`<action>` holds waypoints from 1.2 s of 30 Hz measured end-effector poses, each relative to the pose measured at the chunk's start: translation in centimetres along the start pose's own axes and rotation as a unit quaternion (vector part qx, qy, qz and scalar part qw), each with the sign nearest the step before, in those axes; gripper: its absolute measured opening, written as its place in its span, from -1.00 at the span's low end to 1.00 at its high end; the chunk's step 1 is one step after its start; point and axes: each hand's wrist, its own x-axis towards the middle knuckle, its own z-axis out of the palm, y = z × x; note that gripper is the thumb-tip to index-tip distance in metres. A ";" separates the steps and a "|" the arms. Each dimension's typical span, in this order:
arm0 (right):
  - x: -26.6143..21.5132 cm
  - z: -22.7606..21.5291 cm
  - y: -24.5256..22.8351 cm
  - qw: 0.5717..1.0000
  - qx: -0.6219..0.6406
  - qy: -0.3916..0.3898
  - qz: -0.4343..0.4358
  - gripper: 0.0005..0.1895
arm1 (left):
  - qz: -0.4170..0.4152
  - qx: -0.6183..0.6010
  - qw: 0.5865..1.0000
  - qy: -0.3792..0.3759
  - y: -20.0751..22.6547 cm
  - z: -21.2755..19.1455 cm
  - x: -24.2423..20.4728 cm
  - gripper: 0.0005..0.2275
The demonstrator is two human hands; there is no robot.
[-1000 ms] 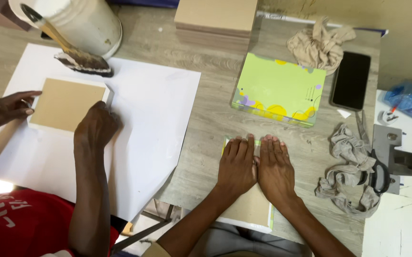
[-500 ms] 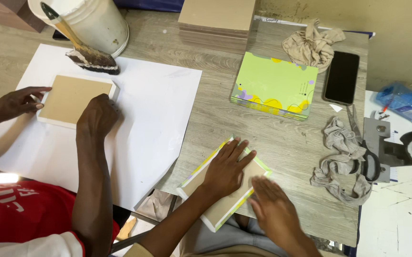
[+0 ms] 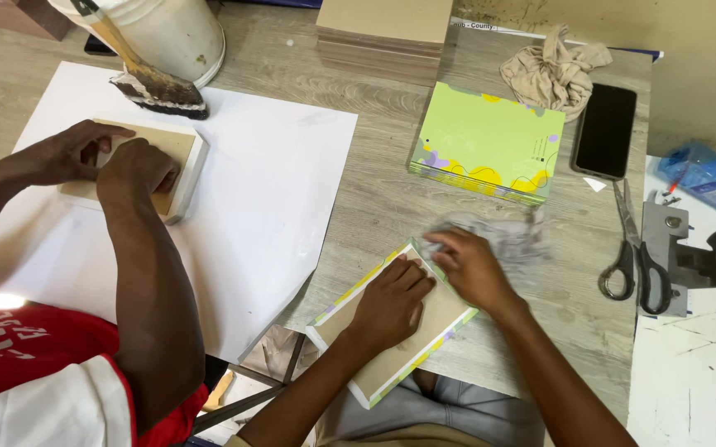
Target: The person assembles notebooks by applying adhesive to white covers with a brush, then pressing brown cardboard inserts onto the covers. They smooth the edges and stack the finished units on the table.
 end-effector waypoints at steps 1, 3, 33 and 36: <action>0.9 1.0 0.4 1.000 0.000 -0.003 -0.001 -0.70 | -0.003 0.000 1.000 0.001 -0.7 1.2 -0.3 -0.74; 2.5 2.9 1.4 0.997 -0.058 -0.033 -0.025 -0.89 | -0.023 0.030 0.998 0.043 -1.7 3.9 -1.2 -0.81; -14.8 -1.8 1.5 0.961 -0.208 -0.107 0.147 -0.85 | 0.017 -0.019 0.990 0.141 0.0 1.4 -0.6 -0.73; -16.5 -4.2 1.5 0.945 -0.204 -0.068 0.247 -0.85 | 0.029 -0.023 0.992 0.120 -0.3 1.0 -0.7 -0.74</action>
